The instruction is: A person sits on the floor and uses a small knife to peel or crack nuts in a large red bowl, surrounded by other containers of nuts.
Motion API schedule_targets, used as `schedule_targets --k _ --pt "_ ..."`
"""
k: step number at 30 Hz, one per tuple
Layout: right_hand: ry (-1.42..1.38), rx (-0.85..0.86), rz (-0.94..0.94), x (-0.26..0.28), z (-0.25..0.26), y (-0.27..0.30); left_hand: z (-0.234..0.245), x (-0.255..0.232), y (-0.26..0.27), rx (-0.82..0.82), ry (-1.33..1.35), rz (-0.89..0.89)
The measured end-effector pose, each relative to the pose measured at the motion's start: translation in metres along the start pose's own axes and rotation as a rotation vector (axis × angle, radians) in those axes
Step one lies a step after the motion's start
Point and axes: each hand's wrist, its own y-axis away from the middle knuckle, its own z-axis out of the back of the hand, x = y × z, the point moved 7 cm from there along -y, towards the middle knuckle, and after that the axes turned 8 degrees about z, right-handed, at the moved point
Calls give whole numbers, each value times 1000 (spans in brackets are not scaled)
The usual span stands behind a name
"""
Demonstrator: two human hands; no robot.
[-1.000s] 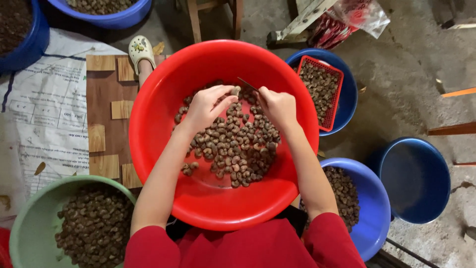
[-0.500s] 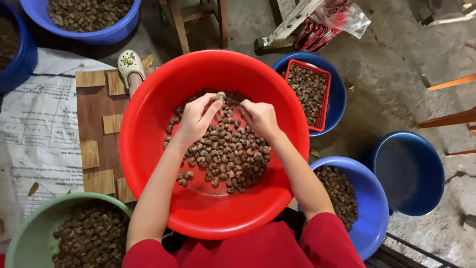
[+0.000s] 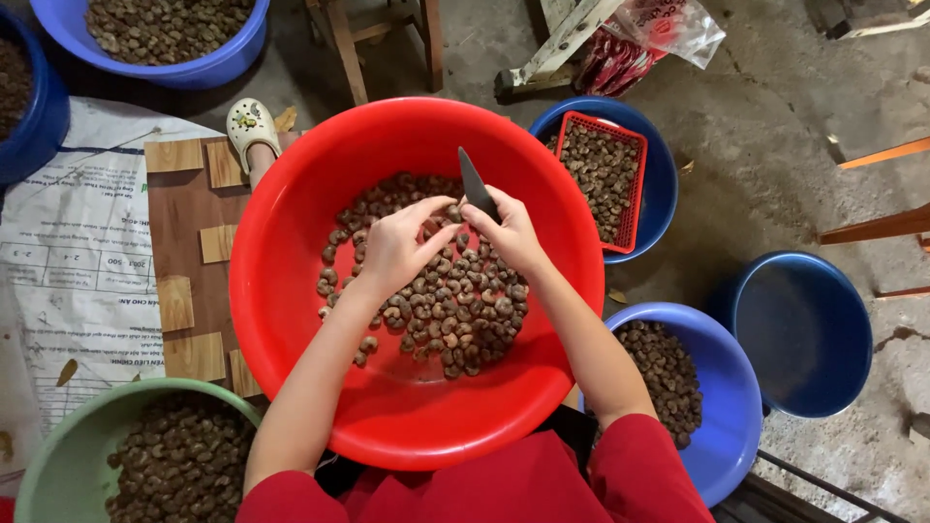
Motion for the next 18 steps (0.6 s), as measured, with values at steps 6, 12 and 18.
schedule_targets --k 6,12,18 --pt "-33 -29 -38 -2 2 1 -1 -1 -5 45 219 91" --pt "650 69 278 11 1 1 6 15 -5 -100 410 225" --pt "888 36 348 28 3 -1 38 -6 -11 -198 289 123"
